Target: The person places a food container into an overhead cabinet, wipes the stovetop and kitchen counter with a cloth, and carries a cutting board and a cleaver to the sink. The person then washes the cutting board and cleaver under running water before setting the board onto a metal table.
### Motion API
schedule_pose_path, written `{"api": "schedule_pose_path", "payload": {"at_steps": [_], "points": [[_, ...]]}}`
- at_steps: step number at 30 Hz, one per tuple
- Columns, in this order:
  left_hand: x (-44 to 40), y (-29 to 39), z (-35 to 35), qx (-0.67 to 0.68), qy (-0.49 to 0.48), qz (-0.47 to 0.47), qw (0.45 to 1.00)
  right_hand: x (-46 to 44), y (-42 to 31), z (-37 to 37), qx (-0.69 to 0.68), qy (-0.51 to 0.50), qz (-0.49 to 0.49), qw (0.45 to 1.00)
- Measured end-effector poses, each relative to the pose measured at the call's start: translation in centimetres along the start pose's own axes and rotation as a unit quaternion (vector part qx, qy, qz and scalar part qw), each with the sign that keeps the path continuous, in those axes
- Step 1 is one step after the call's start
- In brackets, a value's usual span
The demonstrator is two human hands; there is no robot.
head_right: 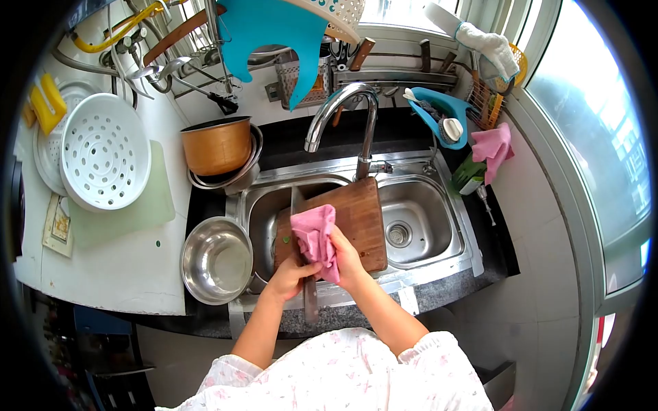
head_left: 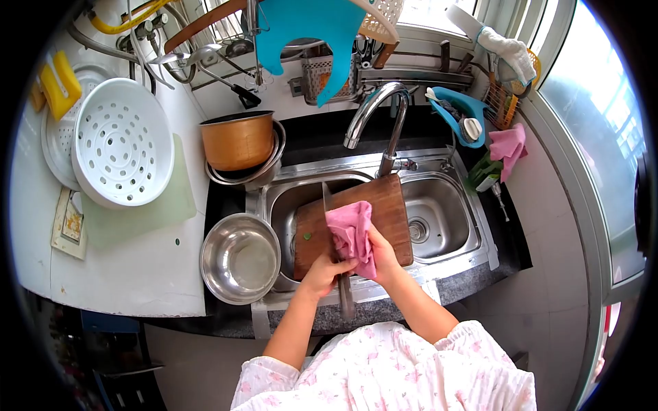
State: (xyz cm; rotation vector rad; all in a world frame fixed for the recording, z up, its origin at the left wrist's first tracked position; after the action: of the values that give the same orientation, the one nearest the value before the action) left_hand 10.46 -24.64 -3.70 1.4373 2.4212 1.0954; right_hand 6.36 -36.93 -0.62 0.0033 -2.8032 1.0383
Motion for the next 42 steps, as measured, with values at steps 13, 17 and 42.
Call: {"api": "schedule_pose_path", "payload": {"at_steps": [13,17,42], "points": [[1.8,0.1,-1.0,0.09,-0.039,0.131,0.986,-0.4,-1.5,-2.0,0.786,-0.15,0.27,0.536],[2.4,0.1,-1.9,0.1,-0.093,0.167,0.976,-2.9,-2.2,1.4,0.802,-0.004,0.277,0.529],[3.7,-1.2,-2.3,0.111,-0.126,0.133,0.977,-1.1,-3.5,1.8,0.739,0.012,0.343,0.579]]}}
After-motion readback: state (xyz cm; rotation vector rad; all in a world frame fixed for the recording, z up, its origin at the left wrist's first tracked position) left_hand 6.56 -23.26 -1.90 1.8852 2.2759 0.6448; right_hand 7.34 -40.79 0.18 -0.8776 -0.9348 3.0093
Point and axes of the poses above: each hand's wrist, its own x-axis away from the middle knuckle, its own z-axis out of the back of the hand, y = z × x, the point moved 2 cm from there along -x, towards the middle knuckle, and after that the axes turned 11 degrees about x, right-handed, at the moved point
